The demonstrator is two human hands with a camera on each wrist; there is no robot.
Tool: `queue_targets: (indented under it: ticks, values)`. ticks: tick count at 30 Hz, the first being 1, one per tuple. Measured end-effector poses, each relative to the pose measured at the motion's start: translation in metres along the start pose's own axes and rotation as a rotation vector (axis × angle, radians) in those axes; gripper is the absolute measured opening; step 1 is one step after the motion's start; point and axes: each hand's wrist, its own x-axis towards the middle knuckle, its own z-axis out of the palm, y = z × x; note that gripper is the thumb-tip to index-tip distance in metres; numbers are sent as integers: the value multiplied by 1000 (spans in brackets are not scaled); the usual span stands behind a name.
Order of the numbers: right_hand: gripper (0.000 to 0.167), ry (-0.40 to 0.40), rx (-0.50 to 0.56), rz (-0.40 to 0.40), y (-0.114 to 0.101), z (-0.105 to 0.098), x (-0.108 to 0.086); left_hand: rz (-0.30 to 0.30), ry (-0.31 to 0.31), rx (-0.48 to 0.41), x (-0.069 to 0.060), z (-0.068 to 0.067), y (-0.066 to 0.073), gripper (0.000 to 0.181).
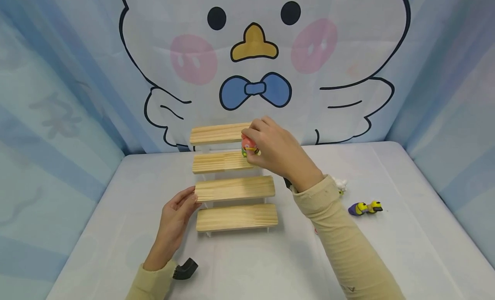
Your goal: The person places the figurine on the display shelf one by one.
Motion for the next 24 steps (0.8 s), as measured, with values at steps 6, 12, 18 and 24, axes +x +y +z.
queue_targets:
  ticks: [6,12,18,24]
  values:
    - [34,-13,-3,-13,-2,0,9,-1,-6,-7,0,-1,0,39]
    - [36,-13,8,-32,-4,-2,17,-2,-9,-4,0,-1,0,38]
    - [36,-7,7,-55,-7,-3,26,0,-11,-3,1,-1,0,38]
    - [34,-5,-7,-62,-10,-2,36,-1,-5,-9,1,-1,-1,38]
